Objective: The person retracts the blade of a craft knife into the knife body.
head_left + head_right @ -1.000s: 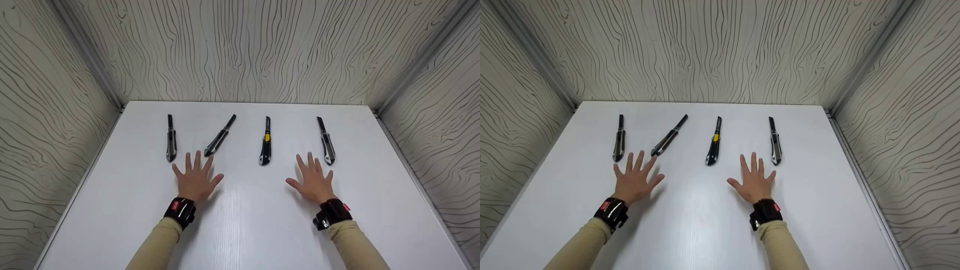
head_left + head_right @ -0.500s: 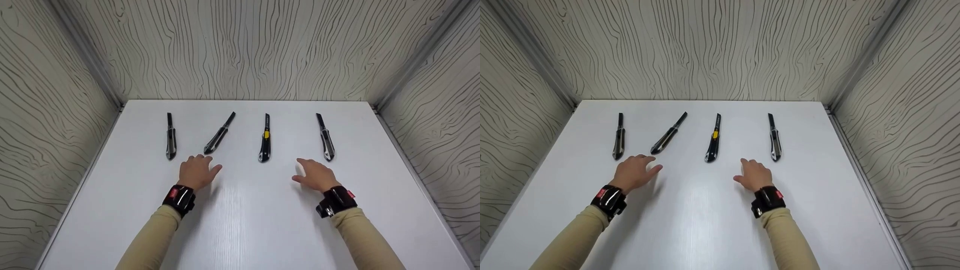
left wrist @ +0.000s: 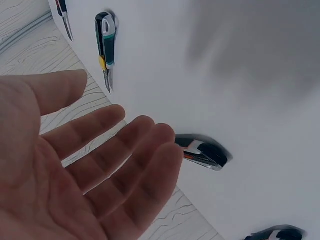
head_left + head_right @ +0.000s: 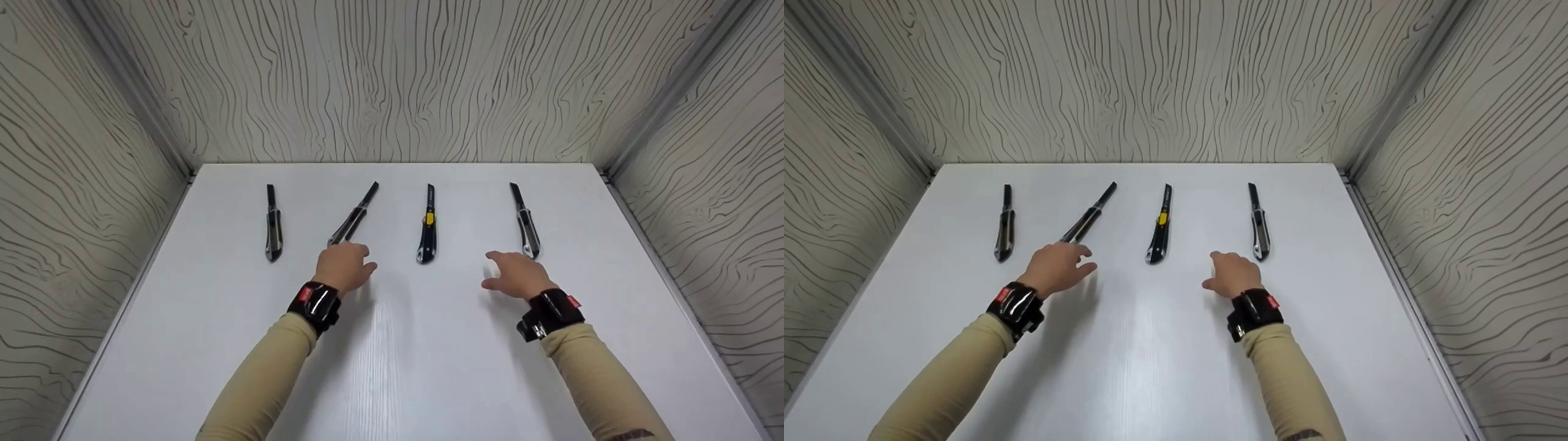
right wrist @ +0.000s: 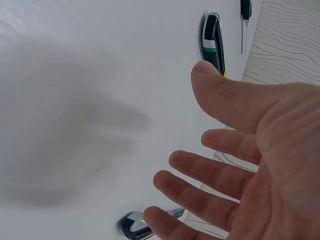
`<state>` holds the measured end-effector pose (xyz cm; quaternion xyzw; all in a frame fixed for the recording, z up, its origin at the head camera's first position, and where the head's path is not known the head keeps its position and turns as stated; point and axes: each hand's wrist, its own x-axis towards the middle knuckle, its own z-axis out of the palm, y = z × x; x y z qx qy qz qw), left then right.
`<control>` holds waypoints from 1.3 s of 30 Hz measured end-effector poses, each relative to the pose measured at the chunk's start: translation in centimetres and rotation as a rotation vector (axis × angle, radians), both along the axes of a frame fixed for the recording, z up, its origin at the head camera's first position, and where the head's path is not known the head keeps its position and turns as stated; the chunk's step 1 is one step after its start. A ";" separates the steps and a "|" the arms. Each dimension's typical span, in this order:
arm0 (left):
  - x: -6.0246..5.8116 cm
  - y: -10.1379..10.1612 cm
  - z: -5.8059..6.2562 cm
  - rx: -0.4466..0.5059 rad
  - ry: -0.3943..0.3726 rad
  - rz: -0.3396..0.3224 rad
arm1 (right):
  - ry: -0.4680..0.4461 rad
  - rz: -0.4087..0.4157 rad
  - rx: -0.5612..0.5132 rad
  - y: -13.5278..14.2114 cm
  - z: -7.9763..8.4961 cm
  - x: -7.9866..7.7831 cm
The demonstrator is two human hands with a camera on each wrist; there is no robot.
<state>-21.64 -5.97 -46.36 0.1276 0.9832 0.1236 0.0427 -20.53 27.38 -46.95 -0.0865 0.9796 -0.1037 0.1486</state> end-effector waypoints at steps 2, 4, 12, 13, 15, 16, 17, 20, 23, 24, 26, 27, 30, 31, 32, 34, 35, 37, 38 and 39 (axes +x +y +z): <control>-0.2 0.8 0.2 -0.007 -0.002 -0.019 | -0.003 -0.007 -0.001 0.1 0.1 -0.2; -0.4 1.7 0.3 -0.008 0.007 -0.039 | -0.010 -0.015 -0.003 0.2 0.1 -0.3; -0.9 4.9 0.0 0.026 -0.029 -0.077 | -0.025 -0.060 -0.008 1.3 -0.3 -0.5; -0.9 5.4 -0.2 0.025 -0.032 -0.083 | -0.026 -0.067 -0.011 1.5 -0.4 -0.6; -0.9 6.2 -0.5 0.020 -0.045 -0.090 | -0.029 -0.080 -0.013 1.9 -0.7 -0.6; -0.9 6.6 -0.7 0.015 -0.052 -0.094 | -0.030 -0.087 -0.015 2.2 -0.8 -0.7; -0.8 7.0 -0.8 0.011 -0.057 -0.097 | -0.030 -0.098 -0.017 2.4 -1.0 -0.7; -0.6 8.2 -1.3 0.004 -0.083 -0.102 | -0.024 -0.121 -0.010 3.2 -1.4 -1.0; -0.2 9.2 -1.6 0.002 -0.104 -0.111 | -0.010 -0.141 0.004 3.9 -1.7 -1.5; -0.1 9.5 -1.7 -0.001 -0.107 -0.115 | -0.002 -0.144 0.012 4.2 -1.7 -1.7; 0.2 9.9 -1.8 -0.009 -0.111 -0.126 | 0.010 -0.155 0.030 4.7 -1.9 -2.1; 0.3 10.1 -1.9 -0.012 -0.110 -0.132 | 0.013 -0.163 0.037 5.0 -1.9 -2.3; 0.6 10.7 -2.2 -0.020 -0.096 -0.156 | 0.031 -0.187 0.050 5.9 -2.1 -2.9; 0.6 10.9 -2.3 -0.020 -0.094 -0.163 | 0.038 -0.199 0.050 6.2 -2.2 -3.1; 0.7 11.1 -2.3 -0.018 -0.088 -0.170 | 0.046 -0.212 0.047 6.4 -2.3 -3.3; 0.9 11.4 -2.5 -0.018 -0.080 -0.179 | 0.067 -0.239 0.041 7.0 -2.7 -3.6; 0.9 11.6 -2.5 -0.018 -0.078 -0.182 | 0.077 -0.254 0.038 7.2 -2.9 -3.7; 1.1 12.0 -2.6 -0.020 -0.078 -0.188 | 0.096 -0.285 0.038 7.6 -3.3 -3.8; 1.1 12.2 -2.6 -0.021 -0.079 -0.192 | 0.102 -0.300 0.038 7.7 -3.5 -3.8; 1.2 12.4 -2.7 -0.022 -0.084 -0.197 | 0.109 -0.314 0.041 7.9 -3.7 -3.9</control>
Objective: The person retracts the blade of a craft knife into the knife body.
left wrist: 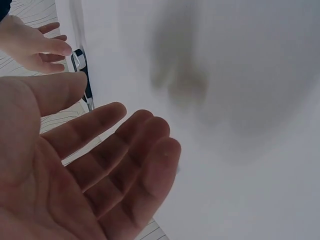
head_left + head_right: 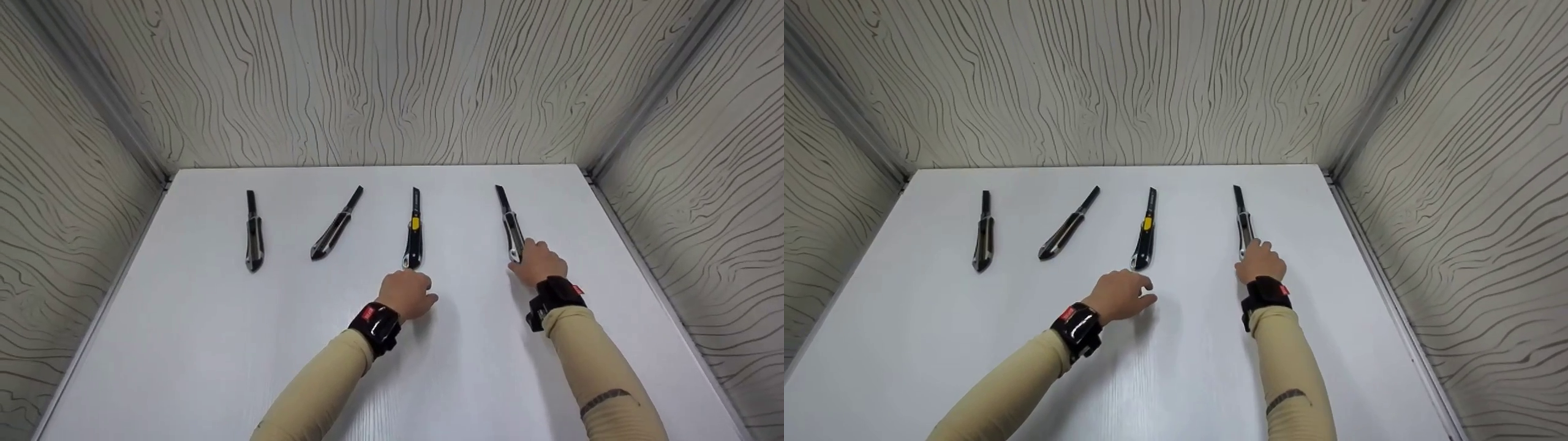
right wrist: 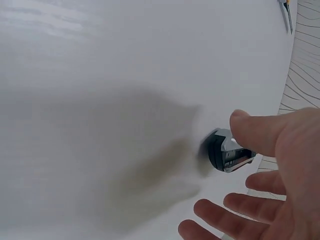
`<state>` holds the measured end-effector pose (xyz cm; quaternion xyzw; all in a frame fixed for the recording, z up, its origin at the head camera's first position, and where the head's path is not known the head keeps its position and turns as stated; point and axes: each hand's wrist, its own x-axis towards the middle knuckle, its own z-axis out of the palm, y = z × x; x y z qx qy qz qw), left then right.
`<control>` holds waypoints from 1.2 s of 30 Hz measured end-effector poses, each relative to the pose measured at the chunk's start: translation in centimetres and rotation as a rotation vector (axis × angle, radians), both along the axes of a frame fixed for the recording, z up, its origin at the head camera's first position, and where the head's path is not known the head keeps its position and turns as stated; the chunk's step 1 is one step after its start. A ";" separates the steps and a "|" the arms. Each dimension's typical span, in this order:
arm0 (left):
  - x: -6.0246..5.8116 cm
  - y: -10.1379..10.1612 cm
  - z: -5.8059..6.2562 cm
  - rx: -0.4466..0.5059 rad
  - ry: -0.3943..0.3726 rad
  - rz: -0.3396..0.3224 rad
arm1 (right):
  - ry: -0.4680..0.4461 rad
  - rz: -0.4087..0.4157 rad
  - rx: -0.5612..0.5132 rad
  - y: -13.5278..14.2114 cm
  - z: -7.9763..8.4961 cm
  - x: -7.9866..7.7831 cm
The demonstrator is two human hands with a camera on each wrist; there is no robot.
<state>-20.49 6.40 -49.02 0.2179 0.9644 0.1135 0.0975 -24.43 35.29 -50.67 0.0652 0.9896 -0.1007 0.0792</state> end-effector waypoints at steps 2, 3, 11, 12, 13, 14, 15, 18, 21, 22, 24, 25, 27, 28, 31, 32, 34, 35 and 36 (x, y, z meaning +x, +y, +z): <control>0.1 0.1 -0.2 -0.005 -0.006 -0.006 | 0.006 -0.018 0.008 0.1 -0.3 -0.2; 0.1 0.1 -0.3 -0.008 -0.010 -0.006 | 0.008 -0.026 0.011 0.1 -0.5 -0.3; 0.1 -0.2 -0.9 -0.008 -0.030 0.011 | -0.008 -0.057 0.016 0.1 -0.6 -1.2; 0.1 -0.3 -0.9 -0.006 -0.026 0.012 | -0.002 -0.065 0.015 0.1 -0.7 -1.3; 0.1 -0.4 -0.9 -0.006 -0.022 0.013 | 0.003 -0.072 0.008 0.1 -0.8 -1.4; 0.1 -0.4 -1.0 -0.004 -0.014 0.016 | 0.011 -0.077 0.005 0.1 -0.9 -1.5; 0.1 -0.5 -1.0 -0.003 -0.006 0.019 | 0.018 -0.083 0.006 0.2 -1.1 -1.6; 0.1 -0.8 -1.1 0.003 0.006 0.028 | 0.035 -0.111 -0.008 0.2 -1.6 -1.8; 0.1 -1.0 -1.2 0.010 -0.001 0.040 | 0.033 -0.137 -0.013 0.0 -1.9 -1.9; 0.1 -1.1 -1.2 0.011 -0.007 0.044 | 0.031 -0.143 -0.015 -0.1 -1.9 -1.9; 0.1 -1.2 -1.4 0.013 -0.018 0.055 | 0.025 -0.149 -0.017 -0.2 -2.0 -2.1; 0.1 -1.3 -1.4 0.014 -0.020 0.059 | 0.020 -0.150 -0.017 -0.3 -2.0 -2.1; 0.1 -1.4 -1.5 0.016 -0.022 0.062 | 0.019 -0.153 -0.020 -0.2 -2.1 -2.3; 0.0 -1.4 -1.6 0.017 -0.022 0.061 | 0.019 -0.154 -0.019 -0.1 -2.2 -2.4; -0.1 -1.6 -1.7 0.018 -0.012 0.061 | 0.027 -0.142 -0.011 0.0 -2.4 -2.6; -0.1 -1.7 -1.7 0.021 -0.006 0.064 | 0.032 -0.136 -0.008 0.0 -2.4 -2.7; -0.3 -2.0 -1.8 0.026 0.013 0.072 | 0.037 -0.123 0.001 0.0 -2.4 -2.8; -0.4 -2.1 -1.8 0.026 0.022 0.076 | 0.036 -0.116 0.005 0.0 -2.4 -2.9; -0.4 -2.2 -1.8 0.029 0.034 0.079 | 0.037 -0.110 0.008 -0.1 -2.4 -2.9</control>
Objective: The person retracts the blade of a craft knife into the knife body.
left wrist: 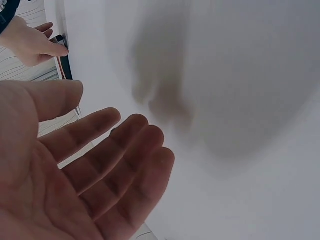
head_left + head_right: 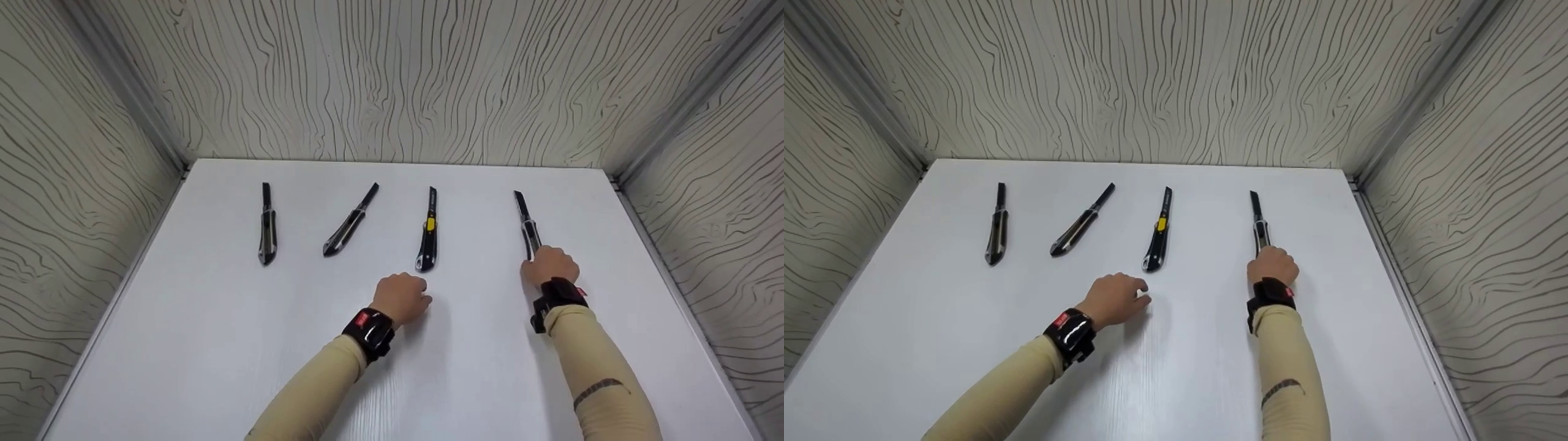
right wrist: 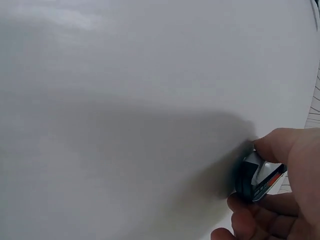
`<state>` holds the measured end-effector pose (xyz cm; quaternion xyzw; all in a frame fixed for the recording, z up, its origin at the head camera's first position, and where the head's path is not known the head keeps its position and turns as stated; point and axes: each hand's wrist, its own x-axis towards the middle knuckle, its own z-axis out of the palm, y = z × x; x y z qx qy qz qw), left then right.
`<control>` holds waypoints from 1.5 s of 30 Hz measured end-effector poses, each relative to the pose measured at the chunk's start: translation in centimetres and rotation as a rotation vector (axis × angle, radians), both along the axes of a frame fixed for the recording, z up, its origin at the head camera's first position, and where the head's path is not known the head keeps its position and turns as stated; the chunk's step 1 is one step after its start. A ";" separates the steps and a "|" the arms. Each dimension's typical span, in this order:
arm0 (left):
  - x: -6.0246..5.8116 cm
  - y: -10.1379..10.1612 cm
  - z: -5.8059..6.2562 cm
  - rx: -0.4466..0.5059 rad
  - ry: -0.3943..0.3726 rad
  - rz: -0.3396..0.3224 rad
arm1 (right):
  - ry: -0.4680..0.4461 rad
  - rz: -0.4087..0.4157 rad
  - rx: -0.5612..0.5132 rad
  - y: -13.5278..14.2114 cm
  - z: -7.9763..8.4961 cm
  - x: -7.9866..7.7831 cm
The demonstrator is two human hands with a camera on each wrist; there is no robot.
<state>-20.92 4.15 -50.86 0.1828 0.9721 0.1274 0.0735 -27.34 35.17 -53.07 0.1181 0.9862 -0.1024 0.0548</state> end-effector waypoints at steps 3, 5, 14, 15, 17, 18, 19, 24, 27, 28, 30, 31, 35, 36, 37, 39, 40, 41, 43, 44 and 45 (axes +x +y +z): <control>0.1 -0.2 -0.1 0.006 0.021 -0.002 | 0.001 0.004 0.016 0.1 0.0 0.4; 0.2 -0.3 -0.1 0.008 0.024 -0.007 | 0.003 0.004 0.021 0.2 -0.1 0.8; 0.5 -0.7 0.2 0.006 0.051 -0.016 | 0.071 -0.026 0.007 -0.3 -0.8 2.1; 0.6 -0.8 0.3 0.005 0.053 -0.014 | 0.084 -0.022 0.008 -0.4 -0.8 2.2; 0.6 -0.8 0.5 0.006 0.052 -0.011 | 0.109 -0.011 0.011 -0.8 -0.6 2.3; 0.6 -0.9 0.7 0.010 0.050 -0.008 | 0.122 -0.002 0.012 -1.1 -0.5 2.4; 0.6 -0.9 0.8 0.011 0.051 -0.005 | 0.134 0.007 0.009 -1.4 -0.4 2.4; 0.7 -0.7 1.5 0.015 0.058 -0.010 | 0.202 0.057 -0.003 -3.8 0.8 2.8; 0.7 -0.4 1.9 0.034 0.065 -0.018 | 0.247 0.092 0.000 -5.5 1.5 3.1; 0.6 -0.3 2.0 0.045 0.063 -0.017 | 0.260 0.105 0.003 -6.1 1.8 3.2; 0.5 -0.1 2.1 0.068 0.053 -0.008 | 0.284 0.131 0.005 -7.2 2.2 3.5; 0.5 0.0 2.2 0.084 0.044 0.001 | 0.294 0.143 0.005 -7.7 2.4 3.6; 0.2 0.3 2.3 0.121 0.022 0.041 | 0.347 0.204 0.011 -9.7 3.0 4.4; 0.1 0.3 2.3 0.128 0.024 0.050 | 0.363 0.220 0.014 -10.2 3.2 4.7; 0.0 0.3 2.3 0.138 0.030 0.056 | 0.383 0.235 0.019 -10.8 3.4 5.0; -0.1 0.2 2.1 0.157 0.046 0.069 | 0.428 0.271 0.033 -11.8 3.6 5.6; -0.1 0.2 2.1 0.176 0.049 0.076 | 0.449 0.289 0.040 -12.2 3.7 5.8; -0.1 0.2 2.0 0.198 0.052 0.084 | 0.470 0.305 0.044 -12.7 3.8 6.1; -0.1 0.1 1.9 0.242 0.056 0.100 | 0.504 0.332 0.047 -13.5 3.8 6.6; -0.1 0.0 1.8 0.264 0.058 0.106 | 0.517 0.343 0.046 -13.8 3.8 6.8; -0.1 0.0 1.9 0.291 0.055 0.111 | 0.526 0.353 0.049 -14.1 3.8 7.0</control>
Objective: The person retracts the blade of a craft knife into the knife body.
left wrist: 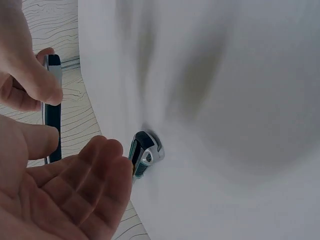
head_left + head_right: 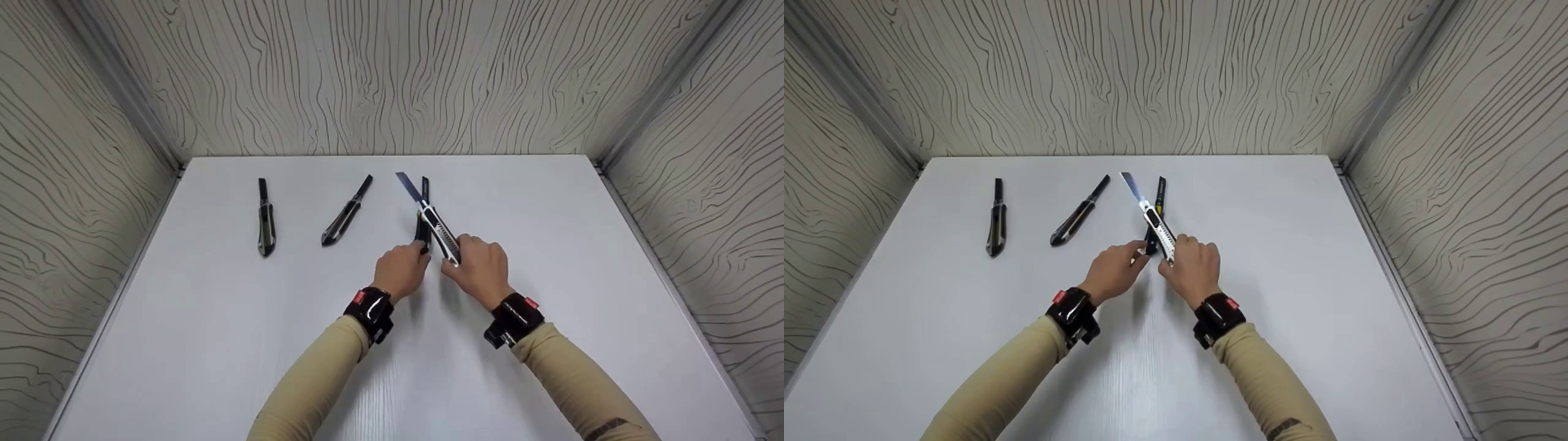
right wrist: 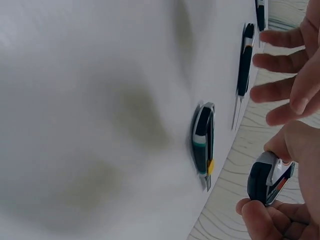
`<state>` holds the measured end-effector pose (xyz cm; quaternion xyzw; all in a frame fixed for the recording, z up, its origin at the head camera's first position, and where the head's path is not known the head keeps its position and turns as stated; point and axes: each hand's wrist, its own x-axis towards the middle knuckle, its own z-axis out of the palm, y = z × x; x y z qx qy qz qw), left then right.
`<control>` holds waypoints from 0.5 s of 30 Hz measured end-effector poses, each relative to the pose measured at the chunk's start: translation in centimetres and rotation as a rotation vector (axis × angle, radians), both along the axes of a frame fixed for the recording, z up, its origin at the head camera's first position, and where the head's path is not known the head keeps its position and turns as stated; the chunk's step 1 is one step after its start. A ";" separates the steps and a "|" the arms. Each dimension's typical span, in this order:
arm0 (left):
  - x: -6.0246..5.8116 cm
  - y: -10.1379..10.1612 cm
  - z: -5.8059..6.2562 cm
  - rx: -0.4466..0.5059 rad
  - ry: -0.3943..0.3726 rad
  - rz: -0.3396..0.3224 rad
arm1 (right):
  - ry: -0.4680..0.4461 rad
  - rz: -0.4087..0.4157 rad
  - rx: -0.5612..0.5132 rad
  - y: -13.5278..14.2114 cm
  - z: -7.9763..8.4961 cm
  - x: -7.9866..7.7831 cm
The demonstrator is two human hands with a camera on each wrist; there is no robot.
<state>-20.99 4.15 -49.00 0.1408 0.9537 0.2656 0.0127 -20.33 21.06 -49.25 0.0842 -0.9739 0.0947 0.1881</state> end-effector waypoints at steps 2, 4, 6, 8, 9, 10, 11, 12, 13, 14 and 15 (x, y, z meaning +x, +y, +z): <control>-0.1 0.0 0.1 0.055 -0.015 0.005 | 0.014 0.019 0.003 -0.5 0.0 0.2; -0.3 -0.1 0.2 0.124 -0.057 0.006 | 0.023 0.035 0.000 -1.0 0.0 0.4; -0.6 -0.2 0.2 0.208 -0.120 -0.001 | 0.033 0.050 0.001 -1.3 0.0 0.5; -0.9 -0.3 0.1 0.280 -0.174 -0.007 | 0.038 0.062 -0.005 -1.5 0.0 0.6; -1.0 -0.4 0.0 0.316 -0.199 -0.013 | 0.041 0.067 -0.006 -1.6 0.0 0.7; -1.1 -0.4 -0.1 0.349 -0.221 -0.022 | 0.043 0.073 -0.006 -1.7 -0.1 0.7; -1.1 -0.5 -0.1 0.377 -0.240 -0.031 | 0.045 0.076 -0.006 -1.7 -0.1 0.8; -1.1 -0.6 -0.1 0.401 -0.255 -0.036 | 0.047 0.080 -0.005 -1.8 -0.2 0.8; -1.1 -0.6 -0.2 0.424 -0.269 -0.039 | 0.047 0.084 -0.009 -1.8 -0.2 0.8; -1.1 -0.6 -0.2 0.446 -0.285 -0.039 | 0.047 0.088 -0.013 -1.9 -0.3 0.8; -1.1 -0.7 -0.2 0.466 -0.300 -0.039 | 0.048 0.091 -0.016 -1.9 -0.4 0.9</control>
